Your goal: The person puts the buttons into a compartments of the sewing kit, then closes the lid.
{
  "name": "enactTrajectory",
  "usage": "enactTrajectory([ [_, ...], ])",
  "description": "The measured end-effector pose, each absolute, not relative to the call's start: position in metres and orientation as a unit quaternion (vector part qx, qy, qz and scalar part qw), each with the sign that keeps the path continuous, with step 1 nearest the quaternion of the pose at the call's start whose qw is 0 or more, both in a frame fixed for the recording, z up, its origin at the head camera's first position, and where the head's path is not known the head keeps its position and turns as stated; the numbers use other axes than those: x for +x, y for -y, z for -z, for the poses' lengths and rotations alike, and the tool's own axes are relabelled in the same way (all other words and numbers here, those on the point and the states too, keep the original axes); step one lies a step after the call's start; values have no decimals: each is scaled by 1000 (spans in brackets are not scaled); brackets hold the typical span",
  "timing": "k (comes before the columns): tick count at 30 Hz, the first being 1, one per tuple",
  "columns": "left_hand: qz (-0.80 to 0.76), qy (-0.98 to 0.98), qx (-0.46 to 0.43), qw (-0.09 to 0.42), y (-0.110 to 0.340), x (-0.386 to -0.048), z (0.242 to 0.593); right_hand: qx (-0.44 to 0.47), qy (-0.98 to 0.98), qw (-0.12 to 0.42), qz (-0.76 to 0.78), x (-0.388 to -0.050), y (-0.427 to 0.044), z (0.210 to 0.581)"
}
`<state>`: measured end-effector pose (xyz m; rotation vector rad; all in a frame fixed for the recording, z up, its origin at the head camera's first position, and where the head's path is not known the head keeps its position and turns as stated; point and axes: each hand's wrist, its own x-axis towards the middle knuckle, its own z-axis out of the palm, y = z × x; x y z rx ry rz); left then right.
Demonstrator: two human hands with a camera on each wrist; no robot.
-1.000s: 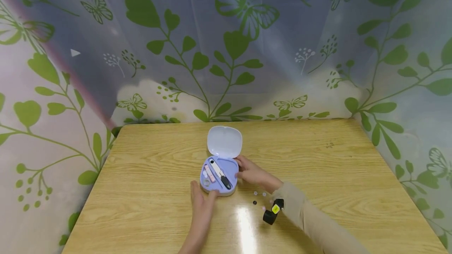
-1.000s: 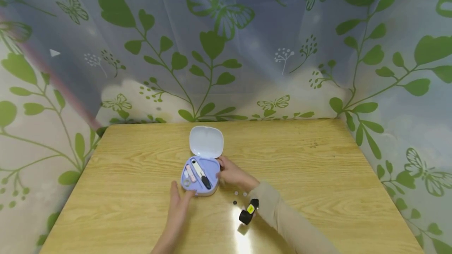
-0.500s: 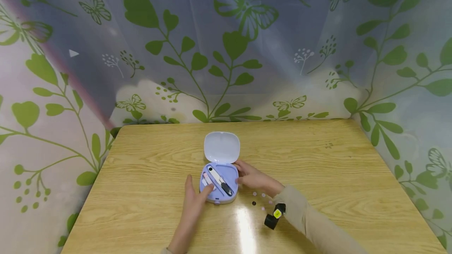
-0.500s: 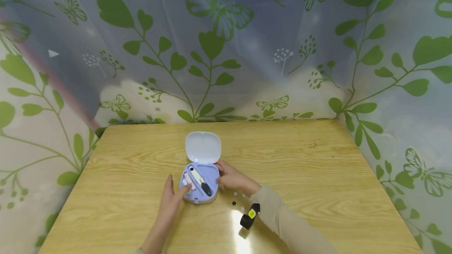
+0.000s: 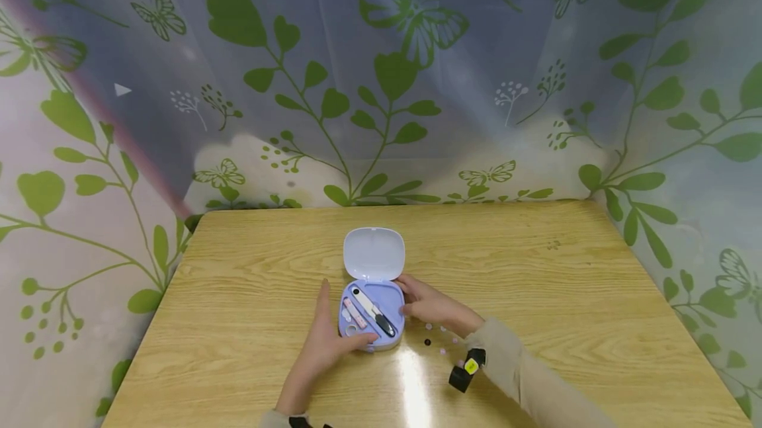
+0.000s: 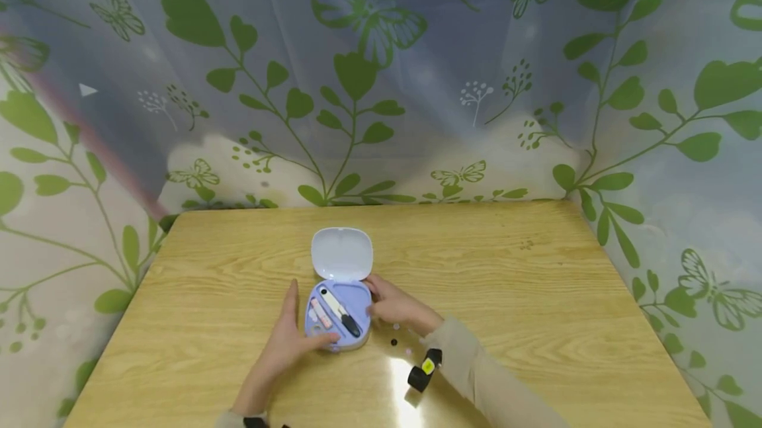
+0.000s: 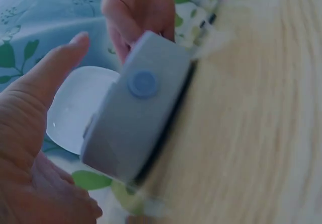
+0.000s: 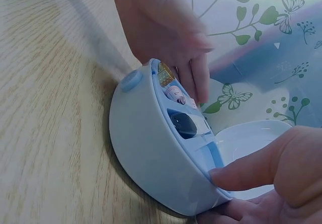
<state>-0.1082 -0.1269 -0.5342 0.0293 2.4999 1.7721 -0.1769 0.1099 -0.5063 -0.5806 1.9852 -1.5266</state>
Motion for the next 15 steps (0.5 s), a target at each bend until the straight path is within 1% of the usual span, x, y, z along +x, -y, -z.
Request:
enactTrajectory([
  [6, -552, -829, 91, 28, 130, -112, 549, -219, -736, 283, 574, -176, -111, 506],
  [9, -531, -838, 126, 13, 132, -114, 556, -218, -737, 283, 574, -176, -111, 506],
  [11, -508, -849, 148, -2, 133, -115, 559, -215, -739, 283, 572, -176, -111, 506],
  [15, -440, -876, 192, -53, 137, -117, 563, -210, -742, 284, 570, -176, -111, 508],
])
